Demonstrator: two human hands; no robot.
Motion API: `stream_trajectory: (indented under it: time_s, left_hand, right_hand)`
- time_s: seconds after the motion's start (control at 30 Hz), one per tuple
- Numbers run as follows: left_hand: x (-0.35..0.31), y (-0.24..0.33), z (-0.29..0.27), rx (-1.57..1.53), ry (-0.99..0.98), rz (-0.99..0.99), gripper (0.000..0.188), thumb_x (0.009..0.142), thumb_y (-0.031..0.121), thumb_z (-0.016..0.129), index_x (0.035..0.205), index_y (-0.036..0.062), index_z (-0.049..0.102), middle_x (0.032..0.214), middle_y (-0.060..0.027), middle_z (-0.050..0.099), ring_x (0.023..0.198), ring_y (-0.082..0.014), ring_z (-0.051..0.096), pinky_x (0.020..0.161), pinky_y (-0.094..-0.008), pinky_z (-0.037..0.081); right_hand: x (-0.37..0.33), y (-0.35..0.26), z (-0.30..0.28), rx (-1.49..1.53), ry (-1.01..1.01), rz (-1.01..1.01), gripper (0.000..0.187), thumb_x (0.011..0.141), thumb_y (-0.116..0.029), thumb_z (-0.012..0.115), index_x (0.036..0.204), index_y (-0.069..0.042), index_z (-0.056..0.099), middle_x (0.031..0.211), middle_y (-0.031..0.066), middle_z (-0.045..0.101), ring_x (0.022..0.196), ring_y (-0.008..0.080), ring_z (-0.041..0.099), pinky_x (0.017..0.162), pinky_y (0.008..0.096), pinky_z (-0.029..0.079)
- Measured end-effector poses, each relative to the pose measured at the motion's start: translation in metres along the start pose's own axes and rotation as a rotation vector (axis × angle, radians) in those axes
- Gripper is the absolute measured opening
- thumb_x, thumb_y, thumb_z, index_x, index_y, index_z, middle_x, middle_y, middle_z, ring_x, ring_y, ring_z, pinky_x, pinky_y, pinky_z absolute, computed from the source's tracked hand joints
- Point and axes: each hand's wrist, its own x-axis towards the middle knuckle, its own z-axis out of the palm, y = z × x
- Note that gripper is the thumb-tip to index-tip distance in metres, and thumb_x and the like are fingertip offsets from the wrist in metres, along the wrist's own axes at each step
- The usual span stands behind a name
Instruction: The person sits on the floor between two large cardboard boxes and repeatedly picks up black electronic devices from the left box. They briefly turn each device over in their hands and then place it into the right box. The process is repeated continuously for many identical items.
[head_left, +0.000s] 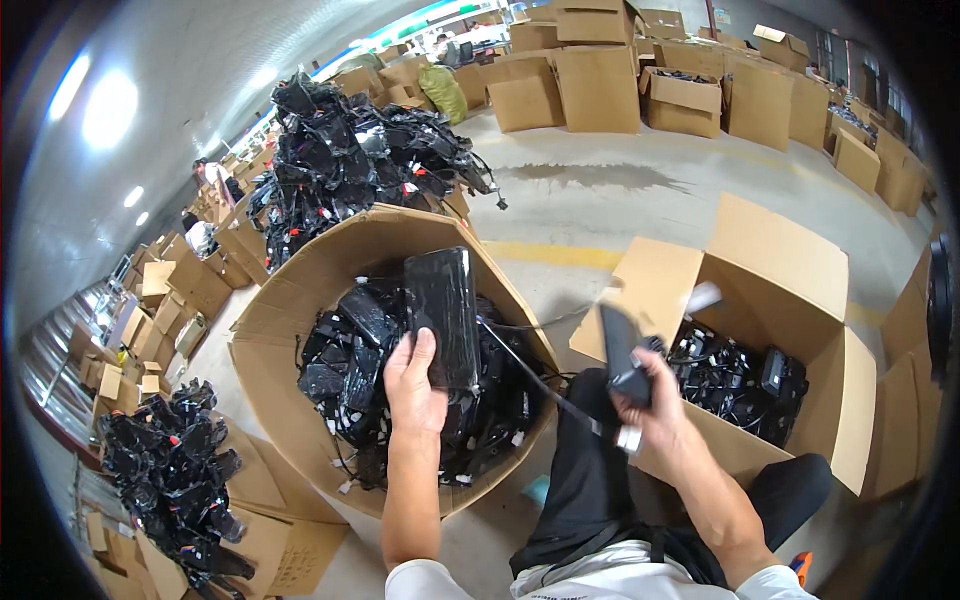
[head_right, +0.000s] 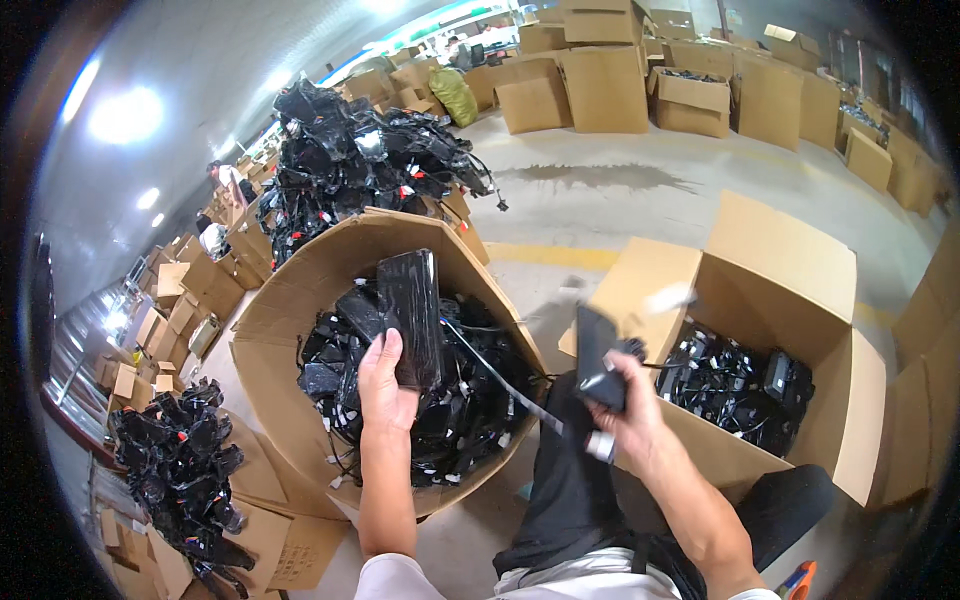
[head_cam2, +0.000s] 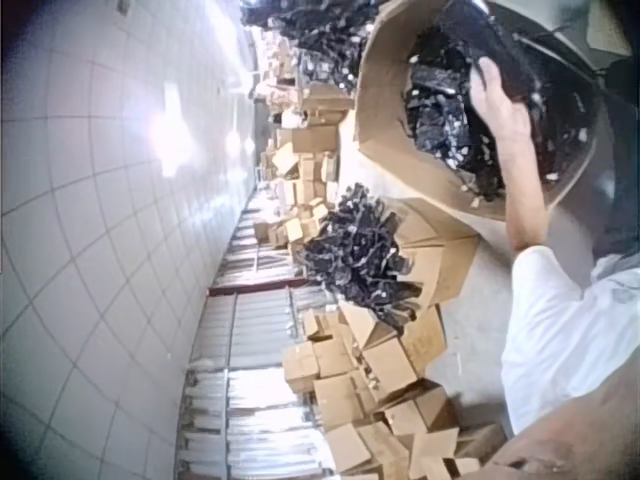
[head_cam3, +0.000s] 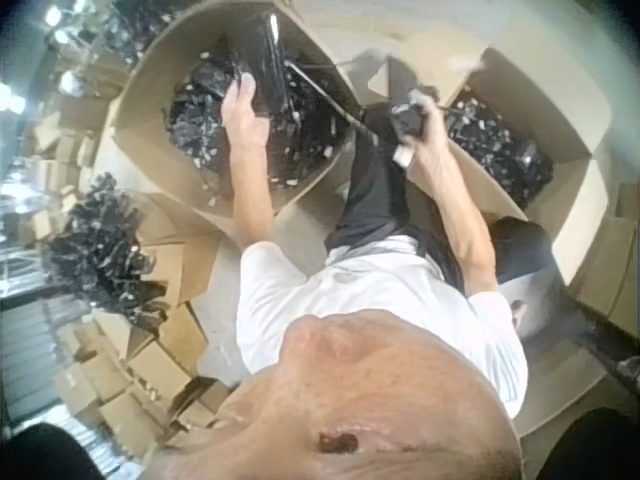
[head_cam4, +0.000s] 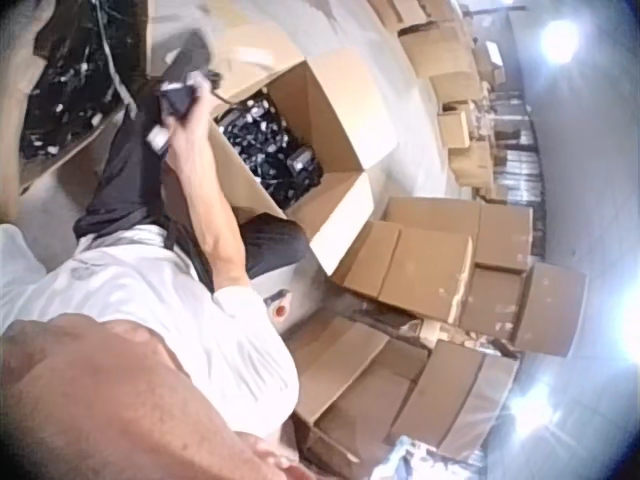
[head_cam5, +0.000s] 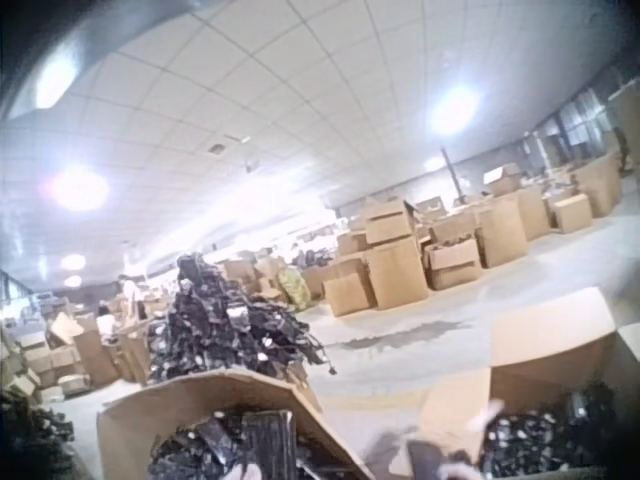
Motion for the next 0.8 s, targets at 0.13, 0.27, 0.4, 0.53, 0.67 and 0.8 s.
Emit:
stream_trajectory:
  time_s: [0.13,0.27,0.4,0.53,0.67,0.8]
  left_hand:
    - [-0.013,-0.039,0.012,0.22,0.075,0.109,0.028,0.103,0.009,0.062,0.127,-0.0054,0.063,0.116,-0.0068,0.07,0.101,-0.0136,0.065,0.094,-0.03,0.052]
    - [-0.045,-0.075,0.086,0.203,-0.005,0.151,0.03,0.108,0.011,0.054,0.129,-0.0072,0.062,0.119,-0.0073,0.067,0.104,-0.0126,0.062,0.097,-0.0288,0.049]
    - [-0.058,-0.095,0.115,0.219,-0.031,0.114,0.032,0.11,0.015,0.05,0.13,-0.0079,0.06,0.119,-0.0087,0.067,0.104,-0.013,0.063,0.095,-0.0285,0.051]
    - [-0.043,-0.111,0.1,0.49,0.036,0.187,0.031,0.11,0.019,0.052,0.124,-0.0054,0.064,0.096,-0.0031,0.068,0.087,-0.0078,0.057,0.081,-0.0255,0.05]
    - [-0.064,-0.133,0.127,0.49,-0.077,0.291,0.041,0.111,0.025,0.048,0.132,-0.0085,0.059,0.108,-0.0073,0.068,0.092,-0.0106,0.06,0.083,-0.0262,0.051]
    - [-0.073,-0.138,0.14,0.352,-0.224,0.127,0.053,0.108,0.027,0.056,0.146,-0.0072,0.044,0.116,-0.0092,0.067,0.099,-0.0116,0.062,0.087,-0.0265,0.052]
  right_hand:
    - [-0.025,-0.001,0.058,-0.041,-0.195,-0.277,0.028,0.094,-0.023,0.073,0.113,-0.005,0.065,0.1,0.006,0.071,0.09,0.0192,0.07,0.083,0.0365,0.059]
    - [-0.022,0.006,0.079,-0.284,-0.222,-0.455,0.023,0.096,-0.023,0.071,0.11,-0.005,0.067,0.101,0.0025,0.07,0.085,0.0142,0.067,0.077,0.0324,0.055]
    - [-0.02,0.0,0.061,-0.606,-0.221,-0.662,0.026,0.096,-0.021,0.074,0.115,-0.005,0.066,0.104,0.0017,0.068,0.089,0.01,0.063,0.079,0.0297,0.054]
    - [-0.052,-0.019,0.064,-0.573,-0.179,-0.568,0.034,0.097,-0.016,0.072,0.126,-0.002,0.063,0.109,0.0063,0.07,0.098,0.0136,0.067,0.086,0.0326,0.057]
    - [-0.037,-0.016,0.039,-0.623,-0.24,-0.752,0.048,0.099,-0.017,0.068,0.142,0.0,0.054,0.115,0.0031,0.064,0.1,0.0106,0.06,0.088,0.0276,0.052]
    - [-0.034,-0.02,0.033,-0.614,-0.213,-0.816,0.06,0.1,-0.022,0.066,0.151,0.0,0.044,0.114,0.0016,0.062,0.101,0.0099,0.057,0.088,0.0284,0.05]
